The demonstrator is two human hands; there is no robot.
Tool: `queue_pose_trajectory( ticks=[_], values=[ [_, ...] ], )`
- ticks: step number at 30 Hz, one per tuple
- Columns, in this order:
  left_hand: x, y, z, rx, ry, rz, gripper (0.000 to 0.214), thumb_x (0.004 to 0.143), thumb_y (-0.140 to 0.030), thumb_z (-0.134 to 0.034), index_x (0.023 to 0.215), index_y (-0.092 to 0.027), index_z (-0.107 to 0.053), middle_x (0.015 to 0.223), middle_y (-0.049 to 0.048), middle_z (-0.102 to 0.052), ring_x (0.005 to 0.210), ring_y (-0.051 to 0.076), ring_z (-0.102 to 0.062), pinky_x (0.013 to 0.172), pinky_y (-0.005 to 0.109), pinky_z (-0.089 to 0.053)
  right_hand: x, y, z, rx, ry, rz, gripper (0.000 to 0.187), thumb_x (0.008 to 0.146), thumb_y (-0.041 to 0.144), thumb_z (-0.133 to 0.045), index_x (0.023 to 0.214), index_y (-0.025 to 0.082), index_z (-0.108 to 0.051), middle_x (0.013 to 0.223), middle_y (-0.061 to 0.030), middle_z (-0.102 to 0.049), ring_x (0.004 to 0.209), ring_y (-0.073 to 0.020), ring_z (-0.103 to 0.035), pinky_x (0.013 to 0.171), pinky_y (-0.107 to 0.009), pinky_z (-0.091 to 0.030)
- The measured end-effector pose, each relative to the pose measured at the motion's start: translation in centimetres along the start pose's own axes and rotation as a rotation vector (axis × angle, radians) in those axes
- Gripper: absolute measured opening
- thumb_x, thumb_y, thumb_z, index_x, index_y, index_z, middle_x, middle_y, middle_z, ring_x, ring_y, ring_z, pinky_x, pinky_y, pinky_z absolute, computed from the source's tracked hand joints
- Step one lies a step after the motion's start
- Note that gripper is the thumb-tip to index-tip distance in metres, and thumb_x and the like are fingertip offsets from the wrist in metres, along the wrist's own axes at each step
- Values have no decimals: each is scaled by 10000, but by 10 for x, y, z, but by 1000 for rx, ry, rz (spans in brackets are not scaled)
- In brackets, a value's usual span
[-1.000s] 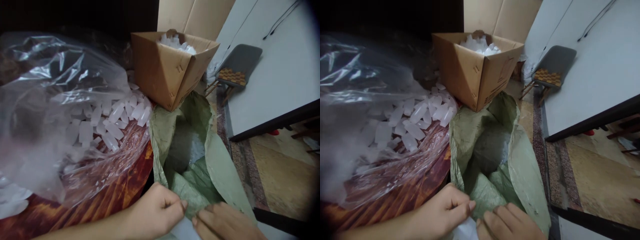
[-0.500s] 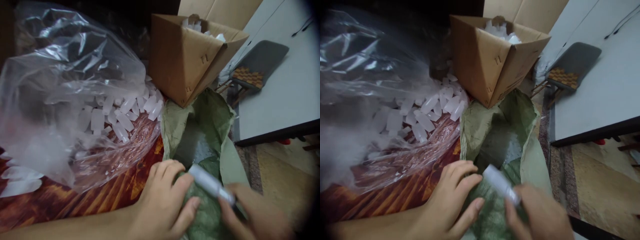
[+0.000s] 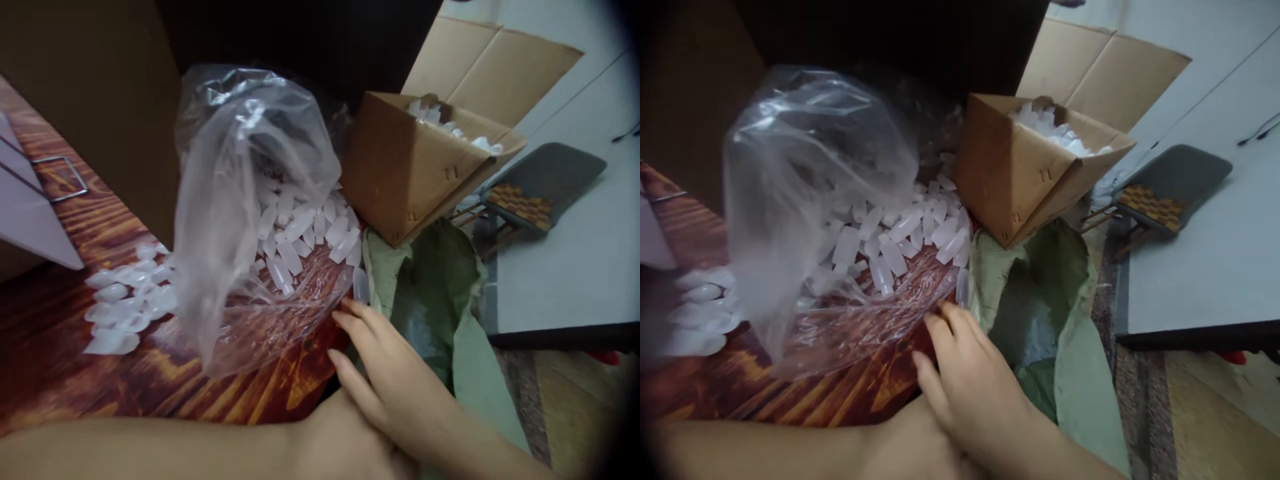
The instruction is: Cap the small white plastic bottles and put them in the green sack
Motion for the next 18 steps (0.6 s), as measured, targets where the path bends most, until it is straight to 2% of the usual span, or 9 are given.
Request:
queue_pose_trajectory(
  ticks=[2,4,6,8,12,15,18],
  values=[
    [-1,-6,2,78,-51,-92,291,931,-396,-537,769,-199,-677,717,20,-649,773,210,-569,793,394,-462,7,-13,-10,-122,-11,-39,385,948,253,-448,1257,31,-507,1266,-248,-548,1231,-339,-509,997,-517,-488],
    [-4,-10,5,171,-138,-160,270,942,-347,-538,751,-193,-649,692,-1,-630,755,197,-552,809,393,-449,10,-32,-18,-221,-5,-98,441,938,273,-481,1298,21,-460,1288,-267,-513,1230,-367,-491,979,-532,-484],
    [-6,-9,5,219,-198,-178,233,940,-309,-552,748,-196,-622,714,-15,-623,785,183,-550,849,379,-430,12,-48,-25,-257,28,-142,455,931,275,-501,1317,41,-442,1263,-253,-523,1159,-357,-531,926,-510,-508],
    [-6,-6,0,222,-180,-167,199,937,-317,-569,777,-209,-618,749,-20,-630,838,175,-555,913,380,-402,15,-57,-28,-254,45,-151,407,933,244,-483,1296,62,-466,1187,-222,-563,1061,-327,-572,872,-478,-528],
    [-6,-3,-8,244,-104,-168,157,947,-357,-557,879,-240,-637,833,-15,-656,914,169,-561,981,395,-365,25,-61,-19,-236,1,-168,339,923,144,-389,1224,70,-526,981,-164,-613,896,-294,-619,761,-432,-547],
    [-7,-5,-6,255,-158,-204,228,983,-374,-480,887,-245,-642,826,-16,-653,882,163,-565,994,412,-357,33,-58,-5,-220,-85,-194,320,924,134,-353,1158,68,-561,895,-153,-624,774,-295,-641,661,-434,-550],
    [-7,-6,-4,283,-228,-225,292,982,-410,-464,832,-225,-633,811,-15,-658,813,156,-565,968,406,-369,43,-45,0,-152,-162,-144,328,953,175,-351,1184,59,-552,990,-187,-652,890,-303,-659,751,-445,-561]
  ],
)
Point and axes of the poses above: each hand's wrist, its own x-axis towards the middle knuckle, its own z-axis out of the back of the hand, y = z × x, the point moved 9 cm from there along x, towards the middle knuckle
